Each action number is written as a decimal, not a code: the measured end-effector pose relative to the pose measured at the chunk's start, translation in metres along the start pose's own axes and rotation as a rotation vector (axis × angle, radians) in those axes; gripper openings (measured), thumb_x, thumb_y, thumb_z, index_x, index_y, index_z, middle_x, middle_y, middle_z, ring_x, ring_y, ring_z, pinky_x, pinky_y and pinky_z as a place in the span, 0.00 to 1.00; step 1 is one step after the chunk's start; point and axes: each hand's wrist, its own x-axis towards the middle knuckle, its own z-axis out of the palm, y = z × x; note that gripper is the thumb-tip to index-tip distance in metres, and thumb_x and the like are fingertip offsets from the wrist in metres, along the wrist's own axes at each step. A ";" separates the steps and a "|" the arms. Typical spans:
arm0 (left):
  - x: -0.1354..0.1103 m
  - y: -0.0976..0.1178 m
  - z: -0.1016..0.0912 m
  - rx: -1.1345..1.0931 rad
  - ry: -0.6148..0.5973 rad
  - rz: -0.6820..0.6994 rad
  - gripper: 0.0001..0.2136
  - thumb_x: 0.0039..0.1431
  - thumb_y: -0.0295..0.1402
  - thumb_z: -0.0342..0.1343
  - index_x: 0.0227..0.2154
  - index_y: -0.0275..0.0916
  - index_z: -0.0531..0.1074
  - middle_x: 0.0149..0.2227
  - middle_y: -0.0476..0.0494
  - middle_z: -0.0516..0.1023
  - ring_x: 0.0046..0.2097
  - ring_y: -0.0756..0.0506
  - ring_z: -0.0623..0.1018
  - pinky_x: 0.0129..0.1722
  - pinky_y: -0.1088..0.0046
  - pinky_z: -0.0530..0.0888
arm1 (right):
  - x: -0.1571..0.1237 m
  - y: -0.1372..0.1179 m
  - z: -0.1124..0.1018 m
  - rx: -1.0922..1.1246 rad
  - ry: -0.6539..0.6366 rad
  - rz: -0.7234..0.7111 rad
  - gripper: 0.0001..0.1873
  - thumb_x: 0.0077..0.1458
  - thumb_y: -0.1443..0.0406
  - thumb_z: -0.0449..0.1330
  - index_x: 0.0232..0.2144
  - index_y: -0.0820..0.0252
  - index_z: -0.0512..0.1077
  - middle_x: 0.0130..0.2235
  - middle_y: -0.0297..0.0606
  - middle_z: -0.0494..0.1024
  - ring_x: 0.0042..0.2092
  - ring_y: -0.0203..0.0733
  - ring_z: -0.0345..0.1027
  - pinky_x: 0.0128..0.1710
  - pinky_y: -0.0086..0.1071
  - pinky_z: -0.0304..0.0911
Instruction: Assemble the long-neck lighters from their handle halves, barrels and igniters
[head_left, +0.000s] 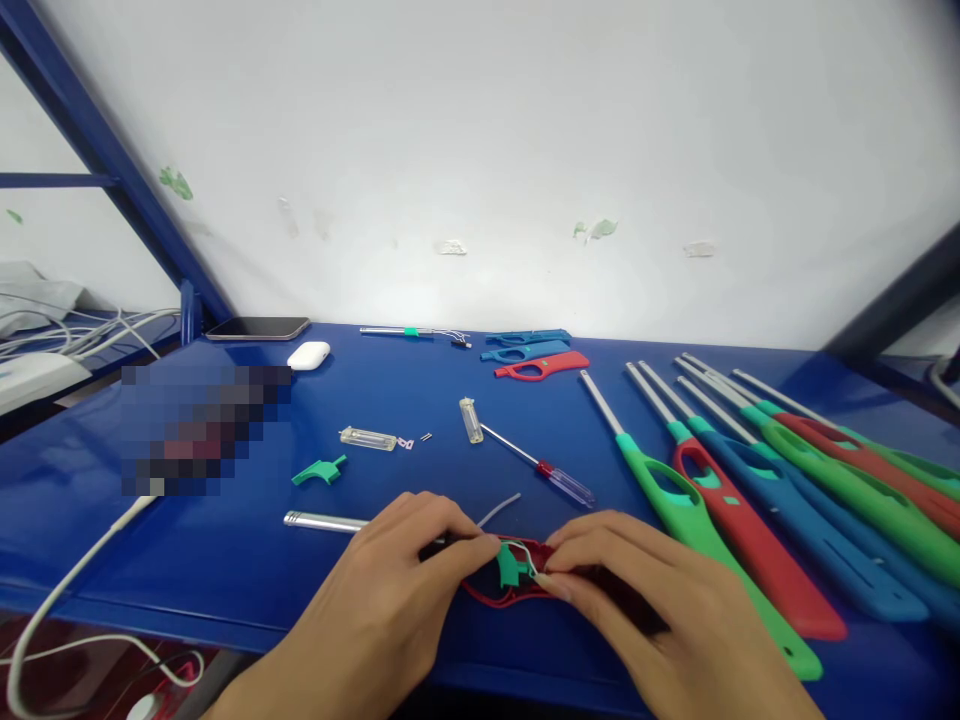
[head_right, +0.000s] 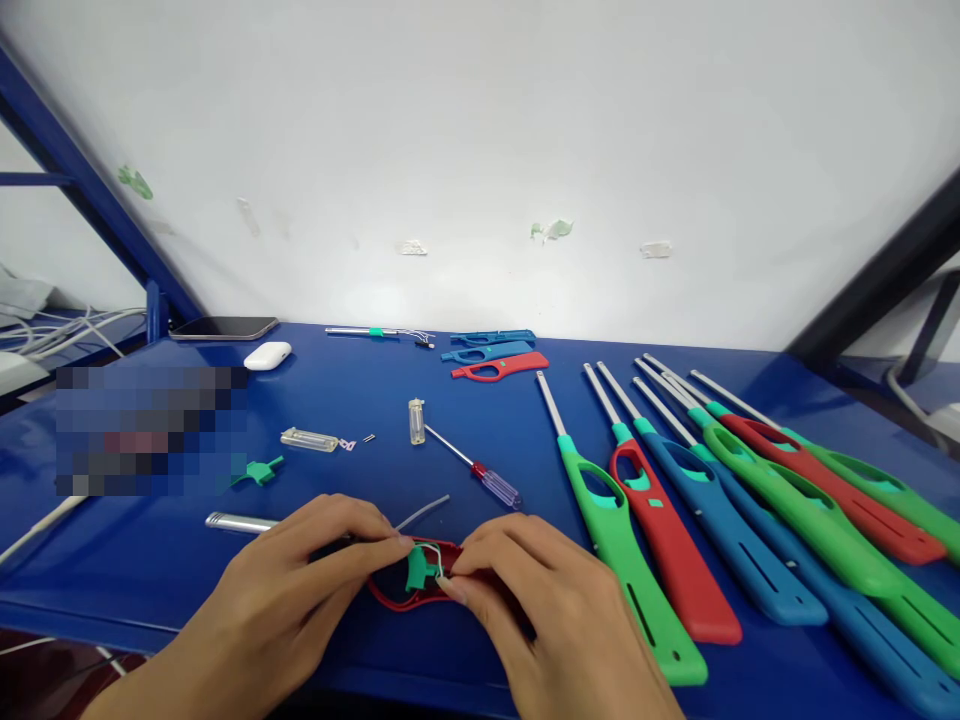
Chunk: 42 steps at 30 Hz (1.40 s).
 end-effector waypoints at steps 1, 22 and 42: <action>0.000 0.001 0.000 0.009 0.002 0.006 0.20 0.71 0.16 0.48 0.56 0.44 0.73 0.47 0.45 0.78 0.43 0.46 0.76 0.44 0.70 0.77 | -0.001 0.001 0.000 0.007 -0.004 0.007 0.05 0.69 0.64 0.63 0.38 0.49 0.76 0.39 0.26 0.83 0.39 0.33 0.80 0.42 0.22 0.74; 0.003 0.015 -0.005 0.079 0.004 0.011 0.07 0.74 0.26 0.52 0.48 0.39 0.73 0.42 0.42 0.76 0.41 0.43 0.76 0.43 0.61 0.79 | -0.008 0.000 0.003 -0.379 -0.003 -0.227 0.16 0.74 0.63 0.52 0.40 0.52 0.80 0.40 0.35 0.84 0.37 0.41 0.79 0.40 0.33 0.76; 0.004 0.018 -0.006 0.143 0.013 0.004 0.08 0.75 0.27 0.50 0.48 0.39 0.73 0.45 0.40 0.77 0.41 0.42 0.78 0.42 0.63 0.81 | 0.001 -0.001 0.006 -0.377 0.101 -0.276 0.21 0.77 0.59 0.49 0.36 0.50 0.79 0.37 0.29 0.85 0.34 0.36 0.80 0.36 0.28 0.76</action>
